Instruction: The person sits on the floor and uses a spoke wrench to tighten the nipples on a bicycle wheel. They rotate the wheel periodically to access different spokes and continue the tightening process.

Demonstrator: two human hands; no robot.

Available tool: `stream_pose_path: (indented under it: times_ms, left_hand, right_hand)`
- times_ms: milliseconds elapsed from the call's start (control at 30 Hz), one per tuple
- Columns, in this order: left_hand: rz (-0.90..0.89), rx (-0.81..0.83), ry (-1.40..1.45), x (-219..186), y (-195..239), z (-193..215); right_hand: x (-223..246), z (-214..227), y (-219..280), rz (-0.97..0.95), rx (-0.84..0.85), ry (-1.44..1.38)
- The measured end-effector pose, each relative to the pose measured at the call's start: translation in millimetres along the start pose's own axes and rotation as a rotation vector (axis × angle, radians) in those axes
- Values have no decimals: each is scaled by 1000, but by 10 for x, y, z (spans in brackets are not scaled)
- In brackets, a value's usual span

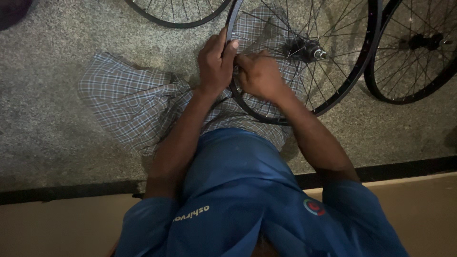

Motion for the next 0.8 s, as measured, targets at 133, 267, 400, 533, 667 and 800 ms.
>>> stream_pose_path:
  times_ms: [133, 267, 400, 533, 667, 800]
  left_hand:
    - [-9, -7, 2, 23, 7, -1]
    - [21, -31, 55, 117, 22, 11]
    - [184, -64, 237, 292, 98, 9]
    - [203, -110, 305, 480, 222, 52]
    - [242, -112, 354, 637, 154, 46]
    - [193, -104, 404, 498, -22, 34]
  right_hand:
    - [15, 22, 27, 68, 25, -52]
    - [-18, 137, -10, 264, 96, -186]
    - [5, 76, -33, 347, 107, -229]
    - [31, -168, -47, 203, 121, -48]
    - [54, -219, -44, 58, 32, 79]
    - [-20, -139, -51, -36, -26, 182]
Point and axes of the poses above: each hand's wrist, its own y-axis away from the middle knuckle, its own z-axis out of the back of the hand, x = y × z, the point moved 4 cm from there along -y, towards the middle knuckle, and after that the axes turned 10 degrees about -z, right-handed, at the moved point
